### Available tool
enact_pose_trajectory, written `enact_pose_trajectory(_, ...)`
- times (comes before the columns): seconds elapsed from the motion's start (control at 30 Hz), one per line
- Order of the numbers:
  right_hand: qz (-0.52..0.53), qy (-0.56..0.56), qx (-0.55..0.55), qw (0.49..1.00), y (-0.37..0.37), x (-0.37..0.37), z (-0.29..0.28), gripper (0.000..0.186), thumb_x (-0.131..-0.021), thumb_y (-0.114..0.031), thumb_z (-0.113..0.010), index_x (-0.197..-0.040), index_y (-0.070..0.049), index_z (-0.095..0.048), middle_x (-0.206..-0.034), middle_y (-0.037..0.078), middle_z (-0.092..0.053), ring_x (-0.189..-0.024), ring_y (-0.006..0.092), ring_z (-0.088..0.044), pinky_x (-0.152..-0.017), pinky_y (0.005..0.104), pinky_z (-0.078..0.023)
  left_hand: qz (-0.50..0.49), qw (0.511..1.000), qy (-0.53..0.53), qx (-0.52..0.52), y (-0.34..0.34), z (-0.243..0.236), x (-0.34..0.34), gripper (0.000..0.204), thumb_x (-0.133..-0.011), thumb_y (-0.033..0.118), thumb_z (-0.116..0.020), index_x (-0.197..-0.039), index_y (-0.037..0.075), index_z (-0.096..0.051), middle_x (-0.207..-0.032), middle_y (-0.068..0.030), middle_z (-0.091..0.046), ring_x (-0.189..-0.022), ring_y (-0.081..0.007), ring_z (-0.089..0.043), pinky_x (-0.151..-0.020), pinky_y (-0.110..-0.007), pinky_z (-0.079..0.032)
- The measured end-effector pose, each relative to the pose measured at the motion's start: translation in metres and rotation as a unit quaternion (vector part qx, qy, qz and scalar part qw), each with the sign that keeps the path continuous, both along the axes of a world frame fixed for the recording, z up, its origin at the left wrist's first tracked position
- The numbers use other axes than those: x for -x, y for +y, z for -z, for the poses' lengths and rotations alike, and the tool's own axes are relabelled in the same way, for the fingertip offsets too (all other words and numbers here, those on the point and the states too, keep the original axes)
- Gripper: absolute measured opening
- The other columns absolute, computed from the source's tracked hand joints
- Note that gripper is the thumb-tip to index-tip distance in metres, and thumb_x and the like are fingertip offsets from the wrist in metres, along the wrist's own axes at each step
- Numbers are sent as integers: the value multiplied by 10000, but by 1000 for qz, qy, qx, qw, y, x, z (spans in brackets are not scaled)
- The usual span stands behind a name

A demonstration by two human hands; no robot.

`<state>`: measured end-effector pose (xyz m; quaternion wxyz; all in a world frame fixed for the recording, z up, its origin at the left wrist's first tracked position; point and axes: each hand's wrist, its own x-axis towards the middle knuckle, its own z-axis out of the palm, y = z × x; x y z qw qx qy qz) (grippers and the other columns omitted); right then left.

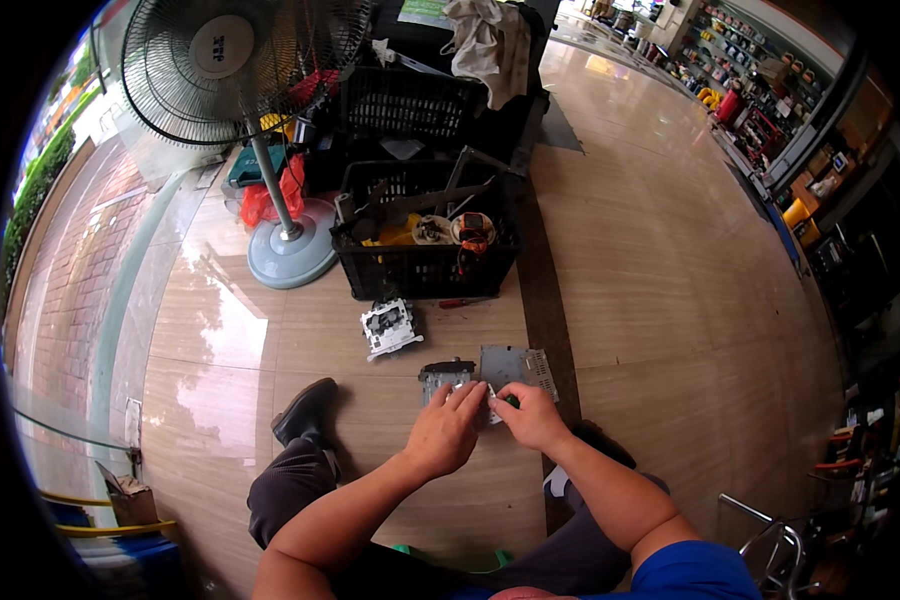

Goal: The person disassembles a metal electronic component by hand using a screwdriver and removing internal metal parts.

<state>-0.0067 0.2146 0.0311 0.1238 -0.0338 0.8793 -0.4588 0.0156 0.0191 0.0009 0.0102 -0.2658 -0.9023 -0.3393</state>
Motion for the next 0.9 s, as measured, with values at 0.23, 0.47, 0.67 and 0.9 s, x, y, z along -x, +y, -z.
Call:
enact_pose_trajectory(0.23,-2,34,4,999,0,-2,3,240,-920,-249,-732,-945,-11,-710,-634,118,-645,-587,154,-606,-572,342,-479,-3,999,-8,-31,0,2,0,723,-793,81,-734,-1439,-23,-426,-1428,-206,-537,-1313,-404,-505,-1172,-497,-347)
enact_pose_trajectory(0.47,-2,64,-4,998,1,-3,9,233,-914,-239,-736,-951,-11,-704,-671,147,-668,-599,210,-634,-586,363,-491,-5,999,-20,-47,2,4,0,706,-811,83,-702,-1446,-39,-420,-1443,-277,-493,-1351,-436,-464,-1168,-494,-347)
enact_pose_trajectory(0.67,29,109,-36,993,-5,-4,3,216,-912,-212,-726,-954,-5,-679,-800,212,-690,-751,372,-691,-663,415,-525,-197,963,-105,-151,0,32,1,785,-901,241,-747,-1526,5,-335,-1503,-292,-416,-1319,-435,-504,-1066,-465,-466)
enact_pose_trajectory(0.9,27,223,5,975,-1,-5,12,189,-896,-183,-747,-948,-18,-672,-781,175,-679,-693,308,-674,-632,381,-512,-179,722,-557,-370,1,13,7,759,-1003,421,-631,-1564,84,-246,-1442,-181,-499,-1094,-361,-653,-824,-479,-589)
